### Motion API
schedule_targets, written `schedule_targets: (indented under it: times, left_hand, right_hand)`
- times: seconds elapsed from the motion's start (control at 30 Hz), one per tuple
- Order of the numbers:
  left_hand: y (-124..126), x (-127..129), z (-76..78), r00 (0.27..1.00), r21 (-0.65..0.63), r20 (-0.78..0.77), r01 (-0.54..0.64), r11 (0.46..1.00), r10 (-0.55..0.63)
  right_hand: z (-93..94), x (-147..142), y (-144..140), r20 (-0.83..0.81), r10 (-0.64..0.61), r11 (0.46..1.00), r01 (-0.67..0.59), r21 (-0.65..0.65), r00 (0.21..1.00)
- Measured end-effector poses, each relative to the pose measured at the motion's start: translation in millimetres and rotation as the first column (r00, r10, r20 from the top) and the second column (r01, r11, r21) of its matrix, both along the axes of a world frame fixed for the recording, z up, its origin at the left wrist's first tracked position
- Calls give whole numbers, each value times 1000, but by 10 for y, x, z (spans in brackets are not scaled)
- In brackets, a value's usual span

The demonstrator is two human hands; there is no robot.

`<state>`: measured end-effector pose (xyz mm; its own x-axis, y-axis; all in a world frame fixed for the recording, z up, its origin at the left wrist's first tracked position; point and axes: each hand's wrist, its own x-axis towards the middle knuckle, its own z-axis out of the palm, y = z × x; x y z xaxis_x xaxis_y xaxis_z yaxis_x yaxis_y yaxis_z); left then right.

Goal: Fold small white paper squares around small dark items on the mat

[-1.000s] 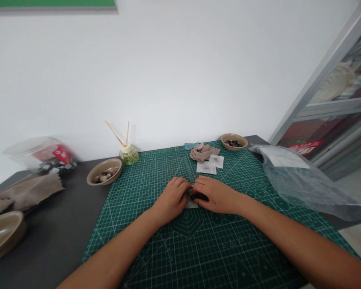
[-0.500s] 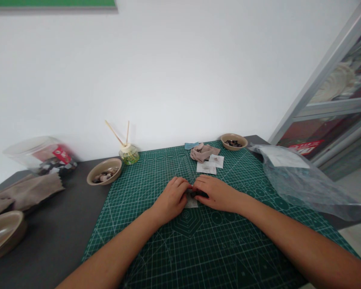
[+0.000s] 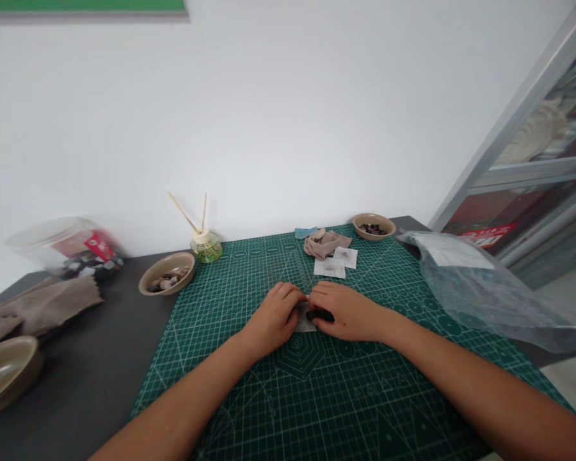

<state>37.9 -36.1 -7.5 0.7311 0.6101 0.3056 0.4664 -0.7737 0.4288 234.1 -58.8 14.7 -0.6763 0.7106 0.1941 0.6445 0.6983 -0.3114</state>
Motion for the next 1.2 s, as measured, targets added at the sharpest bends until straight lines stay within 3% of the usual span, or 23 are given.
schedule_targets:
  times: [1.2]
  left_hand:
    - [-12,4,23,1000,14,-16,-18,1000,18]
  right_hand:
    - [-38,-6,18,-28,22,999,-21,37,999]
